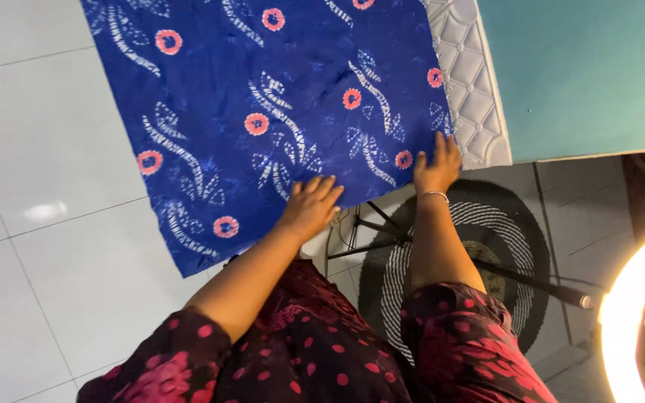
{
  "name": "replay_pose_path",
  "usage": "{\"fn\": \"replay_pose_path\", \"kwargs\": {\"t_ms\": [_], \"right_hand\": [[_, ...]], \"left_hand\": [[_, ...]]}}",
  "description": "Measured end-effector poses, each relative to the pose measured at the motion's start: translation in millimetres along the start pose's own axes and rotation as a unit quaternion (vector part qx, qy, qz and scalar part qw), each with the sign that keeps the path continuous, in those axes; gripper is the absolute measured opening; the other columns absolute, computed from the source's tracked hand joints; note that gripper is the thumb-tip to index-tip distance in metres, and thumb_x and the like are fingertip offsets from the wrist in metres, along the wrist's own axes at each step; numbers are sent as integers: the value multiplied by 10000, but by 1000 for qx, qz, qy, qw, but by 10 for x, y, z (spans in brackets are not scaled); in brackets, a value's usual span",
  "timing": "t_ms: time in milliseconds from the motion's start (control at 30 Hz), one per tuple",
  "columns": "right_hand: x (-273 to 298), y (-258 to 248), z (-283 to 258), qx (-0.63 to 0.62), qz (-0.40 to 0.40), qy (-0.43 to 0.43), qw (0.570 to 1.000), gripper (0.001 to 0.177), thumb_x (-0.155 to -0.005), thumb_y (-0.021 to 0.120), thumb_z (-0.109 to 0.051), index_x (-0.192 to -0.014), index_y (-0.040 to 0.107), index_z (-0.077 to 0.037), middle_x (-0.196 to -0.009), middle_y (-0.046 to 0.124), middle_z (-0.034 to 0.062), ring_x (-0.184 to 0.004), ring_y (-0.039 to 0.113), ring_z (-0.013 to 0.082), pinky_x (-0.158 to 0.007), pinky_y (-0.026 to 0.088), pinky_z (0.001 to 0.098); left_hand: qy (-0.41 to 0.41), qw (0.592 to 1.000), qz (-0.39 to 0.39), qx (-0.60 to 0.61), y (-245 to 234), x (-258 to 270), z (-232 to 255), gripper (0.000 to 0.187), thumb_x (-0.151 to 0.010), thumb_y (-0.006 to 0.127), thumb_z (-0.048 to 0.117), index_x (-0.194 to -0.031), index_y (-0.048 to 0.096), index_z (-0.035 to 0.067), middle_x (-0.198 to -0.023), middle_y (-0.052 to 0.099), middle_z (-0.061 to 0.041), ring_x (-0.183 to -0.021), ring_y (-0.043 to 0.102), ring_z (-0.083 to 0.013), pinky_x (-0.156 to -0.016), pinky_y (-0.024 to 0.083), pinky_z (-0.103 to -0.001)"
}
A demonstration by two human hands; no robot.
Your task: Cleaning a printer and scanner unit with a cloth.
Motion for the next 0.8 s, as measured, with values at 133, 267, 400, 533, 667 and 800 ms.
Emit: {"fn": "replay_pose_path", "kwargs": {"t_ms": [133,267,400,533,667,800], "right_hand": [[42,329,-157,-91,-88,-184,975,467,-825,778,-143,-1281,687,-108,-1273,667,186,-1178,582,417,-1035,458,523],[105,468,8,-85,-98,-153,980,222,-871,804,-164,-1077,736,-119,-1138,700,130,-1066,610,371,-939,482,483],[79,536,19,-55,-104,-119,986,162,-864,804,-170,-973,713,-93,-1058,692,109,-1019,608,364,-887,474,479],[100,476,68,-42,-117,-101,987,96,-894,750,-148,-922,673,-100,-1097,668,98,-1076,588,351,-925,445,475],[105,406,55,-19,-142,-86,986,111,-893,736,-176,-944,672,-101,-1173,638,106,-1140,557,358,-981,385,506],[-183,373,-150,-51,-144,-99,983,155,-918,735,-187,-1040,690,-104,-1263,620,106,-1209,551,352,-1027,371,506]], "left_hand": [[30,998,-50,4,533,-388,302,566,-873,721,376,-1369,581,141,-1410,567,-104,-1285,521,-308,-1001,397,-570],[61,996,-64,11,879,-638,505,644,-729,698,392,-1281,640,65,-1234,632,-120,-1170,554,-311,-951,427,-538],[116,988,-102,-5,1357,-564,604,143,-986,605,185,-1035,706,97,-1082,648,-48,-1125,579,-282,-949,468,-463],[119,991,-62,0,1302,-618,663,102,-832,599,144,-868,690,113,-978,628,-46,-1025,587,-276,-872,489,-419],[108,992,-66,20,1156,-662,691,100,-812,620,156,-877,689,125,-996,626,-44,-1054,594,-276,-892,489,-427],[49,988,-136,57,898,-1172,585,271,-908,682,370,-920,708,100,-1008,634,-75,-1056,579,-305,-900,465,-502]]}}
Point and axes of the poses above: each hand's wrist, its own x-axis away from the middle knuckle, its own y-axis out of the palm, z = x × y, the point moved 9 cm from there along -x, towards the middle knuckle
